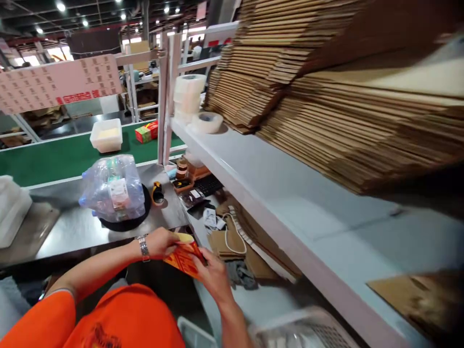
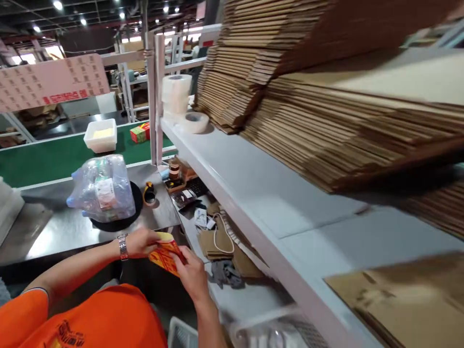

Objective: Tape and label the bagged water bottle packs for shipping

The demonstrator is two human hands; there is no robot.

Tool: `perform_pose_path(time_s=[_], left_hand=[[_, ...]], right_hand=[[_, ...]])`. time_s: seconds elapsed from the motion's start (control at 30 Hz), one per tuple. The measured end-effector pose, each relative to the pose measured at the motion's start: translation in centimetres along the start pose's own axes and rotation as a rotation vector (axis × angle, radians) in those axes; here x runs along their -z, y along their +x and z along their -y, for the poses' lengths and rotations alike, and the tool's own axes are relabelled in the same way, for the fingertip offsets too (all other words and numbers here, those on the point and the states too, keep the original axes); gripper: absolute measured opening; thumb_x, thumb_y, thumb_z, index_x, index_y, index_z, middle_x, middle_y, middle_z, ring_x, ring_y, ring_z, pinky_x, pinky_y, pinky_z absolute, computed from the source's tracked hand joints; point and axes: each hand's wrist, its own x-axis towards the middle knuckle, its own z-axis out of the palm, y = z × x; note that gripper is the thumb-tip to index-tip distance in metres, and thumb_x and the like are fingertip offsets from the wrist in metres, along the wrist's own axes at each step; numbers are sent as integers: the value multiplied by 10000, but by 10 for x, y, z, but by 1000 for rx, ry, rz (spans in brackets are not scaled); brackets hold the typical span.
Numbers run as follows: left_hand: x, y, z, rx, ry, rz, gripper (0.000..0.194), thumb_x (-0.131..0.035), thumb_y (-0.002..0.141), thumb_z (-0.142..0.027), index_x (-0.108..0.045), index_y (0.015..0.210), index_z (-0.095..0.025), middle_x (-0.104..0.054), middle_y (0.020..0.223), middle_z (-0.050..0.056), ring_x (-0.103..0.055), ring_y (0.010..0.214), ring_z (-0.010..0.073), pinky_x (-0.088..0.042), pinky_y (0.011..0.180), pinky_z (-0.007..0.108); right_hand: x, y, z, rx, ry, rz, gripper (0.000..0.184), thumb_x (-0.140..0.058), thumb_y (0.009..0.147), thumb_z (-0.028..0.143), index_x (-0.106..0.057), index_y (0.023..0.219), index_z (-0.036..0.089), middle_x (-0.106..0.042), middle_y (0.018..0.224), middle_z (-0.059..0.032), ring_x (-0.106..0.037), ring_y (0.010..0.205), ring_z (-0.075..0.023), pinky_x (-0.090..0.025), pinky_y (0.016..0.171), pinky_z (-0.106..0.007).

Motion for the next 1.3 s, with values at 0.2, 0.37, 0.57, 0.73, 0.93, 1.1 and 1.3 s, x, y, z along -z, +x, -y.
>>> perform_pose_path(time_s=[0.2,0.37,0.57,0.73,0.93,1.1,1.3], left_hand=[[21,-28,22,-32,-85,-285,614,-869,791,-414,-716,1311,-126,-694,1259,169,-674,1112,294,-570,996,401],[36,-33,33,239,-378,-207,437,-685,948,-383,-468,636,-168,-340,628,-49,-301,631,100,-244,604,266],[61,-45,45,346,-425,-290,581,-744,930,-471,-374,583,-188,-306,601,-51,-254,635,101,-185,611,289],[74,-56,65,311,-413,-327,625,-763,947,-446,-333,570,-195,-285,585,-53,-248,634,97,-189,617,293],[97,-74,81,210,-395,-357,630,-706,981,-589,-413,595,-186,-355,589,-37,-291,622,105,-241,629,299],[142,-101,90,24,-859,-167,699,-646,943,-762,-740,1300,-168,-740,1314,142,-670,1116,270,-524,897,336],[174,-119,105,-94,-1298,-39,808,-850,776,-684,-739,1375,-154,-714,1410,179,-670,1317,359,-537,1120,430]], right_hand=[[-10,31,43,61,122,305,297,-622,1030,449,-812,1002,222,-800,903,-52,-746,823,-216,-591,770,-306],[-19,54,79,-81,146,197,458,-744,946,574,-814,1212,207,-840,1097,-100,-782,925,-258,-642,869,-369],[-36,72,110,-11,123,90,390,-736,971,536,-842,1167,216,-838,1123,-105,-789,999,-267,-635,934,-399],[-58,82,130,59,122,10,260,-756,983,464,-863,1035,233,-833,1004,-78,-780,894,-232,-632,817,-347],[-79,95,150,291,35,-148,144,-764,991,325,-881,972,244,-817,969,-74,-777,877,-204,-644,835,-336],[-82,111,164,283,54,-163,124,-792,963,326,-901,958,269,-825,949,-68,-777,849,-203,-654,815,-333],[-95,140,182,61,336,-196,197,-947,794,417,-908,909,263,-838,917,-66,-779,822,-228,-659,765,-338]])
